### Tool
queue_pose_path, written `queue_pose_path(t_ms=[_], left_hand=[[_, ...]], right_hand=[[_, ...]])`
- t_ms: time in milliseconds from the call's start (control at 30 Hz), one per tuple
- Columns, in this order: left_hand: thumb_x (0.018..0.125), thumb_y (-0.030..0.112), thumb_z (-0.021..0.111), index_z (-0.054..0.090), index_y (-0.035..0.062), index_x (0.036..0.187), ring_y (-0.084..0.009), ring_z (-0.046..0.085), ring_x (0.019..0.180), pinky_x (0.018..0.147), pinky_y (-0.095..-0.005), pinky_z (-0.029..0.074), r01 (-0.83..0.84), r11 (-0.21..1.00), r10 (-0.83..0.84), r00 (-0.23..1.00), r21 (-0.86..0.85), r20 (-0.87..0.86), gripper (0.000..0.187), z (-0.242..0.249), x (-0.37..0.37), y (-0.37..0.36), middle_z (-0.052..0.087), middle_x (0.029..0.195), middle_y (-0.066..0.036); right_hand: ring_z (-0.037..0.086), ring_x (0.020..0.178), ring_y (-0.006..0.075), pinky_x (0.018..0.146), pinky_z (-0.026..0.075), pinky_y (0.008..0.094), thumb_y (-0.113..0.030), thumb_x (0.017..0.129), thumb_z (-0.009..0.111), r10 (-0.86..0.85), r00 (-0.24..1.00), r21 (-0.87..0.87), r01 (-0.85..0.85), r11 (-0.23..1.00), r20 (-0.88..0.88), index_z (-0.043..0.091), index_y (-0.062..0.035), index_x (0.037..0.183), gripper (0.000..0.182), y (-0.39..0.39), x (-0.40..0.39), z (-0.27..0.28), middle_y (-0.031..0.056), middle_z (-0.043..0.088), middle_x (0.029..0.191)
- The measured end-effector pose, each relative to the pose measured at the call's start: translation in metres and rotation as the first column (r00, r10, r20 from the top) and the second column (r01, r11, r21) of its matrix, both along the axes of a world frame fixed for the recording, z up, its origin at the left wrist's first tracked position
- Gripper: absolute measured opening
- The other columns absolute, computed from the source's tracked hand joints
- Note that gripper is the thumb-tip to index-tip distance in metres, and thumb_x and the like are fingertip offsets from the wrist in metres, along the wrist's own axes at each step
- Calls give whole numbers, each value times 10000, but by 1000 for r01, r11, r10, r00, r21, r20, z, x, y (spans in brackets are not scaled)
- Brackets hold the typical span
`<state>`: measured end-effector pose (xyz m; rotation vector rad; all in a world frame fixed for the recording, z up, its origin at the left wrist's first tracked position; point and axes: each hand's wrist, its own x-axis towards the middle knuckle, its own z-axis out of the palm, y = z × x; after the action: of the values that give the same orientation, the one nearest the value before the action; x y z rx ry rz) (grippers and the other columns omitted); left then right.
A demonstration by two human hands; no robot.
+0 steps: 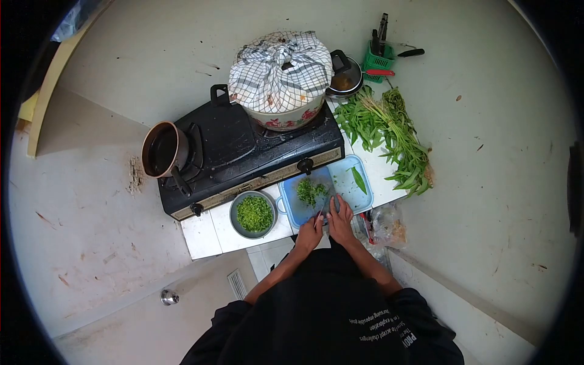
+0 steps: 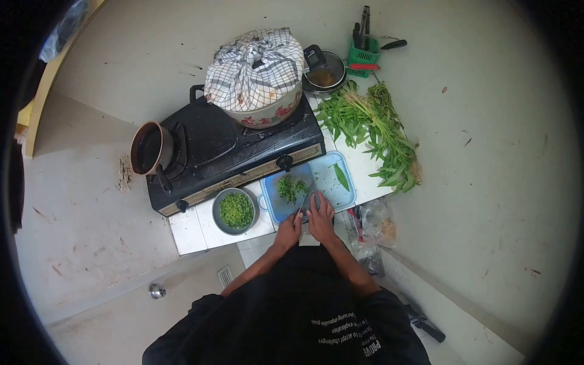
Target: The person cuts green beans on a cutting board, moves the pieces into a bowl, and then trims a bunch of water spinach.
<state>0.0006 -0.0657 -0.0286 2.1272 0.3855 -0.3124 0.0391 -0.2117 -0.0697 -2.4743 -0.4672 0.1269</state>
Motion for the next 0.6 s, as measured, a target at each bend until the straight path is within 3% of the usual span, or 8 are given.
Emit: queue_pose_path(t_ms=[267, 467, 600], left_hand=[[1023, 420, 463, 632, -33, 1000, -524, 625, 839, 734, -564, 490, 1, 999, 0, 1000, -42, 28, 484, -10, -12, 4, 638, 824, -336], [1023, 417, 459, 623, -19, 991, -541, 619, 806, 720, -594, 491, -75, 993, 75, 997, 88, 1, 467, -6, 3, 9, 639, 800, -337], [1025, 409, 455, 617, -8, 1015, -538, 624, 800, 720, -600, 491, -101, 989, 102, 995, 110, -5, 448, -3, -2, 20, 645, 801, -332]], right_hand=[[268, 1373, 408, 1121, 202, 532, -235, 1010, 472, -18, 999, -30, 19, 999, 35, 359, -40, 1507, 546, 1, -1, 3, 204, 252, 1559], [286, 1359, 411, 1111, 209, 537, -244, 1000, 503, -31, 997, -54, 34, 998, 64, 408, -44, 1480, 529, 3, 0, 3, 199, 272, 1549], [409, 1280, 376, 1077, 273, 508, -188, 969, 553, -136, 979, 81, 125, 989, 149, 502, -22, 1390, 455, 0, 8, 7, 195, 450, 1407]])
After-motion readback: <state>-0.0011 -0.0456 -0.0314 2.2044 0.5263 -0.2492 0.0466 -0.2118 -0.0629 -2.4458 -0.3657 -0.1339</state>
